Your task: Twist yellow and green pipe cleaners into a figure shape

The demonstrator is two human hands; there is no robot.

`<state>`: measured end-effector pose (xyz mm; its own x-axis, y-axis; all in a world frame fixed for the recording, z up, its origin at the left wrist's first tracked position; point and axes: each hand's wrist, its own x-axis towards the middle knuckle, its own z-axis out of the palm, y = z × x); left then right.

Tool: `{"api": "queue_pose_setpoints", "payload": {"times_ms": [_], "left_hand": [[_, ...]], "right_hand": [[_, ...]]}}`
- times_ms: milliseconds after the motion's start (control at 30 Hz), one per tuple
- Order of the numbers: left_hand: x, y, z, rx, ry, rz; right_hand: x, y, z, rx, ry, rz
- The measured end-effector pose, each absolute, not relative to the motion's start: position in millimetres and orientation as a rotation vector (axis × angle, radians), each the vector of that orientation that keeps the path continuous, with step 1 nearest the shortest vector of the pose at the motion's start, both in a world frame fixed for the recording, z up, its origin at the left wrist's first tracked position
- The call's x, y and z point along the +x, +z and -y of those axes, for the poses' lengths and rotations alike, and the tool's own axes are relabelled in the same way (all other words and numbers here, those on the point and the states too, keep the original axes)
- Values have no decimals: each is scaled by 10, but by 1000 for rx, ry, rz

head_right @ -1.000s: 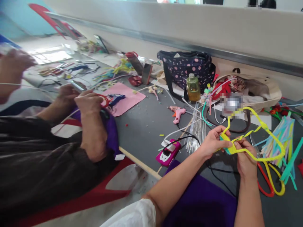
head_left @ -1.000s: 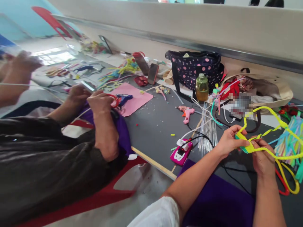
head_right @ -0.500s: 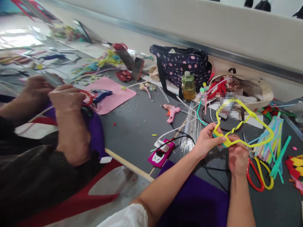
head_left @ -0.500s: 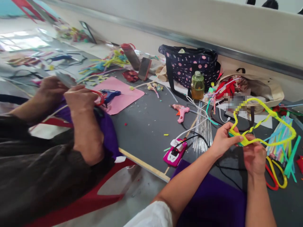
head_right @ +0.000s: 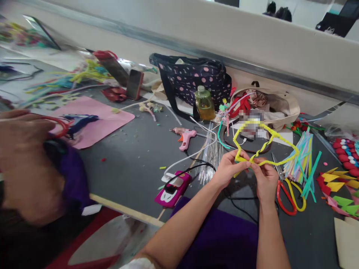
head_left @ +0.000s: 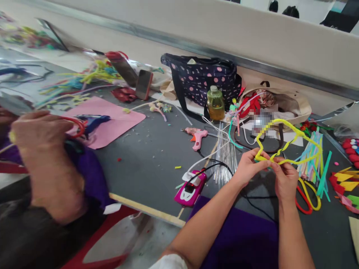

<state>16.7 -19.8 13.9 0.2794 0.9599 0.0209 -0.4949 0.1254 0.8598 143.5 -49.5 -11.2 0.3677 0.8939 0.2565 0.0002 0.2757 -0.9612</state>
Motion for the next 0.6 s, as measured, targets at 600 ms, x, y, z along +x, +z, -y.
{"api": "queue_pose_setpoints", "payload": {"times_ms": [600], "left_hand": [[168, 117, 190, 890, 1090, -730]], "right_hand": [[1498, -61, 539, -1328, 600, 1170]]}}
